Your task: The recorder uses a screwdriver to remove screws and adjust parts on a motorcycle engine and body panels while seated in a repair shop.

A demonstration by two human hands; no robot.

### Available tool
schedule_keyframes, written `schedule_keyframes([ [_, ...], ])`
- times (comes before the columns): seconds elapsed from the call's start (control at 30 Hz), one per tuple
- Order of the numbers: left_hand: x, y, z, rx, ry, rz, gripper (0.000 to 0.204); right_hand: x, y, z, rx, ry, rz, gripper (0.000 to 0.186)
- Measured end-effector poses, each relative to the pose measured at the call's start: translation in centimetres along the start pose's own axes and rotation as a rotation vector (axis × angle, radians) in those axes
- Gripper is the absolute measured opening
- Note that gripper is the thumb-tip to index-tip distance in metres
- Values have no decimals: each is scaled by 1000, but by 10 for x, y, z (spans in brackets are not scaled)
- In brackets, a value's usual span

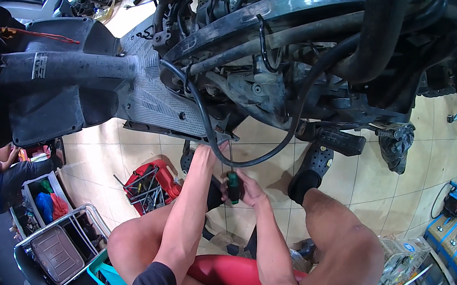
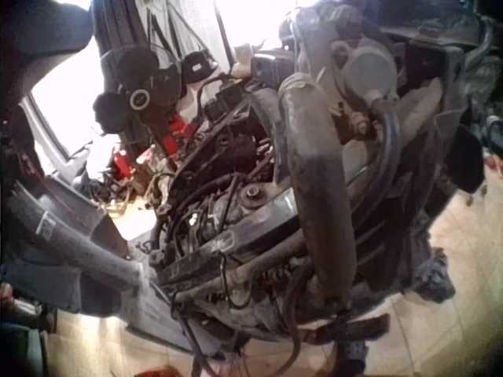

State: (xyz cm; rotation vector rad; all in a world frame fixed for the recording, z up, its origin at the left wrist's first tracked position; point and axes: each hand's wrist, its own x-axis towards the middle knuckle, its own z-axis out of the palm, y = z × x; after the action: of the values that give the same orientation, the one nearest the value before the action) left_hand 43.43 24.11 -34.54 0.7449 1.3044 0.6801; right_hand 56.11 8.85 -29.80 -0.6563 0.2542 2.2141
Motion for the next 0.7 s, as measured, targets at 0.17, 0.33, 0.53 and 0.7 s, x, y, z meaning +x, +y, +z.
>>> schedule_keyframes([
  [0.17, -6, -5, -1, -299, 83, -97, 14, 2, 21, -13, 272, -172, 76, 53],
  [0.33, -8, -6, 3, -378, 119, -125, 13, 14, 25, -8, 85, 117, 4, 51],
  [0.53, -9, -7, 9, -437, 133, -136, 12, 20, 38, 27, -360, 642, -222, 53],
  [0.7, -12, -8, 18, -458, 81, -152, 12, 25, 50, 52, -942, 1211, -552, 56],
])
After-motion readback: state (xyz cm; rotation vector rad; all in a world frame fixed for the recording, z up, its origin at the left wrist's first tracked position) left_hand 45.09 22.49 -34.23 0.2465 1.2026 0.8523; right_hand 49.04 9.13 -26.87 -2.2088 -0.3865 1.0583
